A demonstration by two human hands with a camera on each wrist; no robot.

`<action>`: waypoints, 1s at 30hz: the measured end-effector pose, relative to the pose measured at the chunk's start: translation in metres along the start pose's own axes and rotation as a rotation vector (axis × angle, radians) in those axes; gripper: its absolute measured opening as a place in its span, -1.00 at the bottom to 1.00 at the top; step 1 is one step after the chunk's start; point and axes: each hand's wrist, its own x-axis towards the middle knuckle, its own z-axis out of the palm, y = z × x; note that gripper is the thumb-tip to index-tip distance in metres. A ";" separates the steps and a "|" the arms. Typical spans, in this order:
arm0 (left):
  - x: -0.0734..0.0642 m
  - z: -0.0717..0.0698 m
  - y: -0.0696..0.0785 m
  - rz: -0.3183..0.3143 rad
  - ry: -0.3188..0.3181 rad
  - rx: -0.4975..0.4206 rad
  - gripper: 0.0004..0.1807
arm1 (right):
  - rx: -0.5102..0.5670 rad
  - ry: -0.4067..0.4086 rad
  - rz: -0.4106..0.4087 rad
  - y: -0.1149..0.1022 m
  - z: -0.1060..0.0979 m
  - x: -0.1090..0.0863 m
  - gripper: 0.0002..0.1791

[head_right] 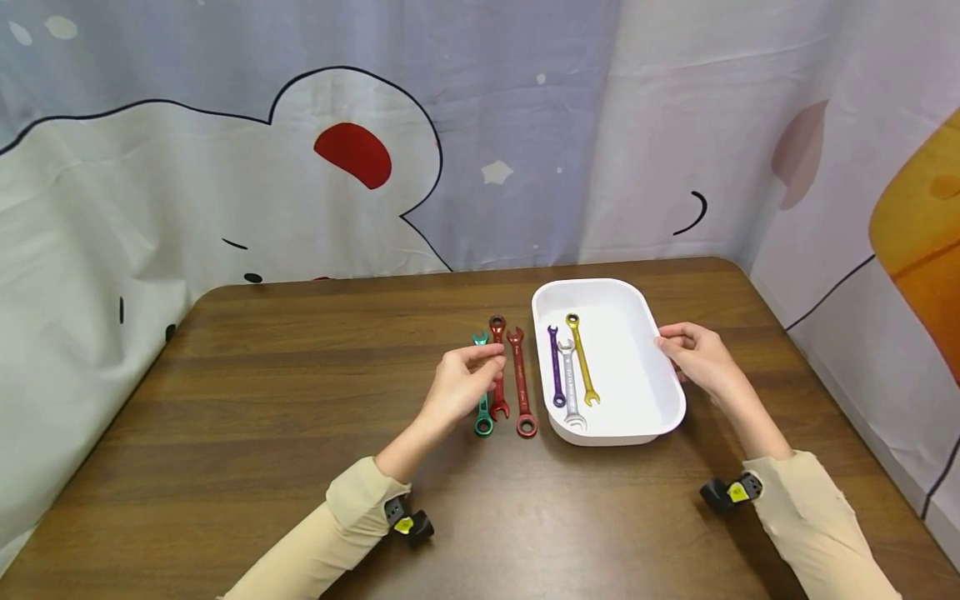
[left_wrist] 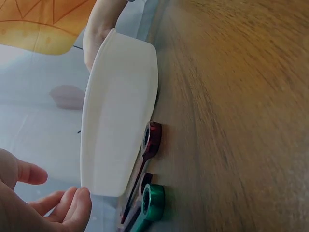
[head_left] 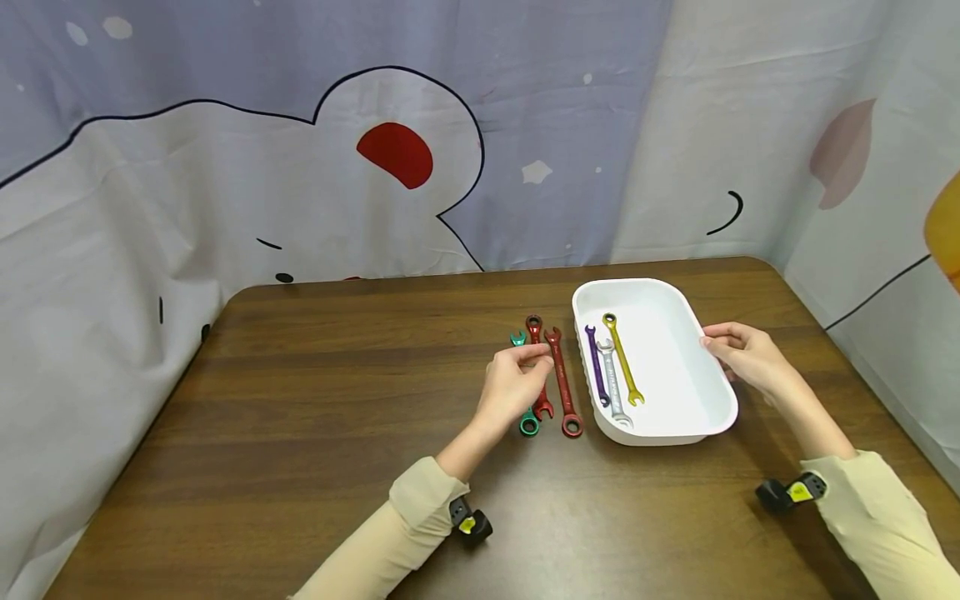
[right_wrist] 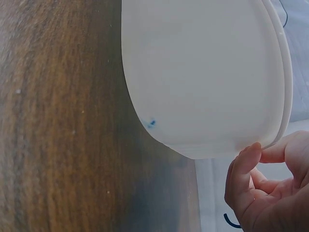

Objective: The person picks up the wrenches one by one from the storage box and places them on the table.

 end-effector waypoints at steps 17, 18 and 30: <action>0.001 0.012 0.009 0.037 -0.029 -0.028 -0.71 | -0.009 0.002 -0.005 0.001 0.000 0.001 -0.43; 0.001 0.013 0.010 0.036 -0.036 -0.036 -0.70 | -0.010 0.002 -0.004 0.001 0.000 0.001 -0.43; 0.002 0.022 0.019 0.053 -0.094 -0.102 -0.67 | -0.019 0.006 -0.007 0.000 0.000 0.000 -0.43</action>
